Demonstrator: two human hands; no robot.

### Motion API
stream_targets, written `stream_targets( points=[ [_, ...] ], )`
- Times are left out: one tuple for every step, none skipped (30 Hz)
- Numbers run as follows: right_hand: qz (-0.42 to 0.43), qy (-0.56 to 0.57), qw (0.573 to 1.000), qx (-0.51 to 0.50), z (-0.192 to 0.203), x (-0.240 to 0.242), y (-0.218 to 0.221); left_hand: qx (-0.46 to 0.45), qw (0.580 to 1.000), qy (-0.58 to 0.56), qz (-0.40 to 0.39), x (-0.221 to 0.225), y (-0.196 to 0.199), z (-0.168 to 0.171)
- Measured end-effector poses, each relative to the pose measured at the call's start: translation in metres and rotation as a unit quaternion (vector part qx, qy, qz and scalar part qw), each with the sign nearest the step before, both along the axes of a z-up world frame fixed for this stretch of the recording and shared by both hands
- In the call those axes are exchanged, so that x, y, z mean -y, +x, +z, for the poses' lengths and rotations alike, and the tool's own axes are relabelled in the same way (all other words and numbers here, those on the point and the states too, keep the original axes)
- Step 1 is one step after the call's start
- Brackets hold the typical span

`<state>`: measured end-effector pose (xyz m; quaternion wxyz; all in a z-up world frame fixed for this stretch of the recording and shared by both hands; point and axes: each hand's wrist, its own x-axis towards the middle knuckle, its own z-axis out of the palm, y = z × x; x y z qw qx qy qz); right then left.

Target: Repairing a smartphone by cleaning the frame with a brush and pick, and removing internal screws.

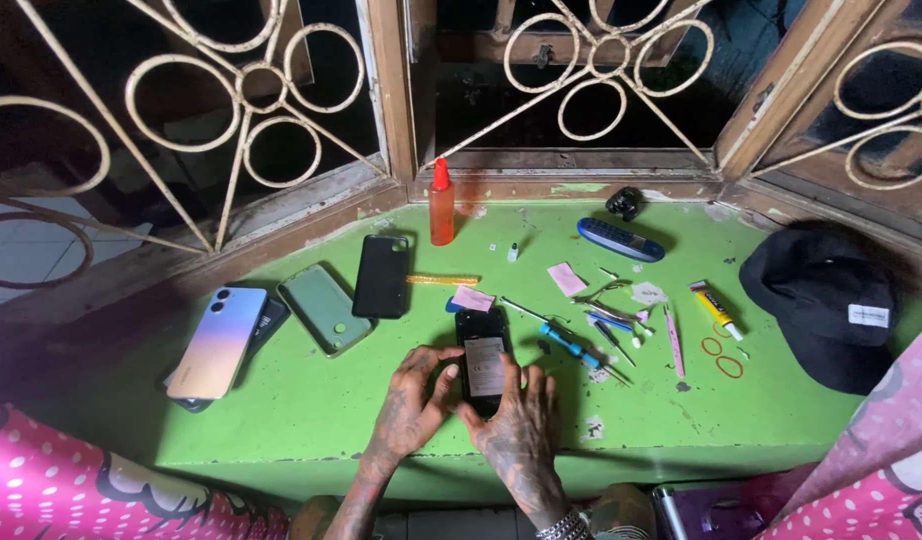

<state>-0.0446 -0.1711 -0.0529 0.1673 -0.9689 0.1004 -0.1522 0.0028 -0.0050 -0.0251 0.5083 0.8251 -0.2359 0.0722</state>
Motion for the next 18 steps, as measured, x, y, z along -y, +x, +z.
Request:
stream_targets(
  points=[
    [0.001, -0.001, 1.000, 0.000, -0.0004, -0.0011, 0.0002, 0.000, 1.000, -0.001, 0.001, -0.0004, 0.0001, -0.0006],
    [-0.003, 0.002, 1.000, -0.009, -0.0008, -0.0025, 0.0003, 0.001, 1.000, 0.001, 0.003, -0.0012, 0.0001, -0.0011],
    [-0.006, 0.005, 1.000, -0.018, -0.0010, -0.0037, 0.0006, 0.002, 1.000, 0.001, 0.005, -0.0018, 0.0001, -0.0015],
    [-0.004, 0.004, 1.000, -0.017, -0.0023, -0.0053, 0.0008, 0.003, 1.000, 0.001, 0.007, -0.0026, -0.0006, 0.0015],
    [-0.005, 0.001, 1.000, 0.018, -0.0036, -0.0063, 0.0005, 0.001, 1.000, 0.001, 0.006, -0.0028, -0.0015, 0.0043],
    [-0.005, -0.002, 0.999, 0.053, -0.0050, -0.0070, 0.0003, -0.002, 1.000, 0.001, 0.006, -0.0027, -0.0024, 0.0072],
    [-0.005, -0.003, 0.999, 0.053, -0.0054, -0.0070, 0.0010, -0.002, 1.000, 0.000, 0.006, -0.0030, -0.0021, 0.0067],
    [-0.009, 0.006, 1.000, 0.027, -0.0058, -0.0067, 0.0017, -0.005, 1.000, -0.005, 0.011, -0.0028, -0.0018, 0.0063],
    [-0.014, 0.015, 1.000, 0.001, -0.0062, -0.0064, 0.0022, -0.008, 1.000, -0.011, 0.015, -0.0027, -0.0016, 0.0060],
    [-0.014, 0.014, 1.000, 0.002, -0.0053, -0.0059, 0.0017, -0.007, 1.000, -0.011, 0.015, -0.0025, -0.0014, 0.0061],
    [-0.012, 0.014, 1.000, 0.013, -0.0045, -0.0061, 0.0013, -0.004, 1.000, -0.016, 0.019, -0.0029, -0.0012, 0.0063],
    [-0.009, 0.013, 1.000, 0.024, -0.0036, -0.0060, 0.0008, -0.001, 1.000, -0.021, 0.023, -0.0032, -0.0011, 0.0065],
    [-0.009, 0.013, 1.000, 0.024, -0.0040, -0.0054, 0.0005, 0.000, 1.000, -0.021, 0.024, -0.0035, -0.0005, 0.0055],
    [-0.003, 0.009, 0.999, 0.033, -0.0043, -0.0045, 0.0001, 0.001, 0.999, -0.027, 0.027, -0.0035, 0.0000, 0.0044],
    [0.003, 0.005, 0.999, 0.041, -0.0046, -0.0036, -0.0003, 0.002, 0.999, -0.033, 0.030, -0.0034, 0.0008, 0.0036],
    [0.002, 0.006, 0.999, 0.042, -0.0030, -0.0017, 0.0003, 0.003, 0.999, -0.033, 0.030, -0.0033, 0.0028, 0.0019],
    [0.018, 0.017, 0.999, 0.041, -0.0016, 0.0000, 0.0003, 0.001, 0.999, -0.042, 0.035, -0.0033, 0.0043, 0.0000],
    [0.034, 0.028, 0.998, 0.040, -0.0002, 0.0018, 0.0003, -0.001, 0.998, -0.051, 0.040, -0.0033, 0.0059, -0.0018]
  ],
)
